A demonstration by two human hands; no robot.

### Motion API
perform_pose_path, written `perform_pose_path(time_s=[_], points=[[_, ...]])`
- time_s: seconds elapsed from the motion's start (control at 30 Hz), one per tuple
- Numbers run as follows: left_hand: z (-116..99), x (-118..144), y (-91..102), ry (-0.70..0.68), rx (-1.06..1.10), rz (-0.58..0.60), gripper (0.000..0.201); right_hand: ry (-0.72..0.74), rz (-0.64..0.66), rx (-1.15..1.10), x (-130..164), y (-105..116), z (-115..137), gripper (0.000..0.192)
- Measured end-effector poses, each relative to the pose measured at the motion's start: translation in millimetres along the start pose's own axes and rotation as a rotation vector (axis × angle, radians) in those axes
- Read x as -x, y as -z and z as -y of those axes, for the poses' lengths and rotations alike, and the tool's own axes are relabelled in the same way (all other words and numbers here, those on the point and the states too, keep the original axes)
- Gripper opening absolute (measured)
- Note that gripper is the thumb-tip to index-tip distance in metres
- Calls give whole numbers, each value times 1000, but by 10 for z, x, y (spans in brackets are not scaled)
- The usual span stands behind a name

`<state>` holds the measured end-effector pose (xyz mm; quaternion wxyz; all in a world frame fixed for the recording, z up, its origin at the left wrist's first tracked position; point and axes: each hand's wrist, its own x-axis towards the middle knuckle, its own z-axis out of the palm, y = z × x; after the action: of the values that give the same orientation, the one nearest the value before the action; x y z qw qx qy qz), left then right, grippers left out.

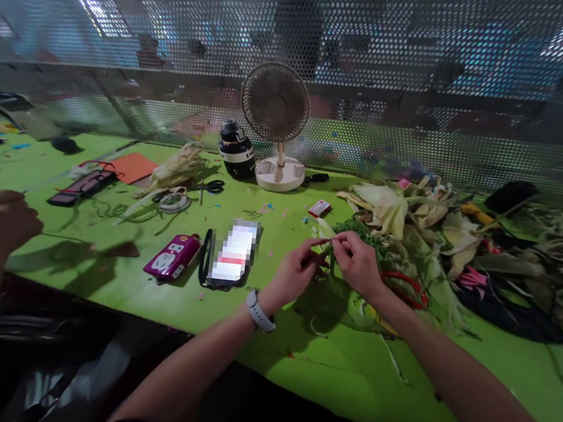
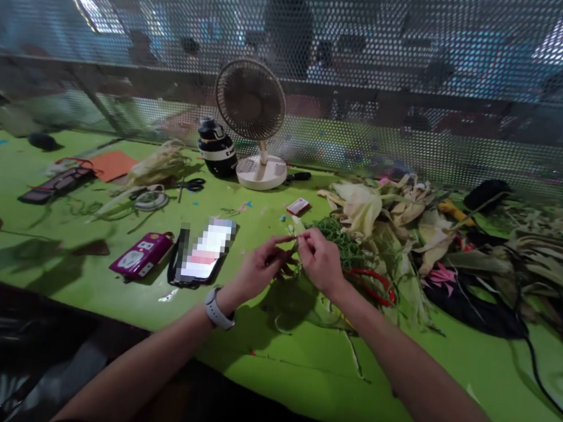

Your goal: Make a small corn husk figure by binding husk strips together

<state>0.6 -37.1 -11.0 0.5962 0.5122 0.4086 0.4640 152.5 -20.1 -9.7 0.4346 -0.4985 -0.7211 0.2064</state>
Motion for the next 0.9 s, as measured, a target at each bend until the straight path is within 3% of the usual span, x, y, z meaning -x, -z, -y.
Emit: perform_pose_path(time_s=[0.2, 0.47, 0.6, 0.67, 0.8, 0.9], points=[[-53, -13, -9, 72, 59, 45, 24, 7, 18, -16, -15, 34, -21, 18], [-12, -53, 71, 132, 151, 190, 29, -27, 88, -218, -15, 0, -30, 17], [4, -80, 74, 150, 163, 188, 26, -63, 129, -321, -13, 9, -4, 18], [-4, -84, 84, 109, 108, 154, 24, -103, 148, -379, -21, 0, -5, 22], [-53, -59, 128, -115, -67, 19, 17, -231, 159, -571, -61, -64, -59, 33], [-80, -25, 150, -167, -86, 65, 14, -328, 168, -698, -81, -116, -87, 39]])
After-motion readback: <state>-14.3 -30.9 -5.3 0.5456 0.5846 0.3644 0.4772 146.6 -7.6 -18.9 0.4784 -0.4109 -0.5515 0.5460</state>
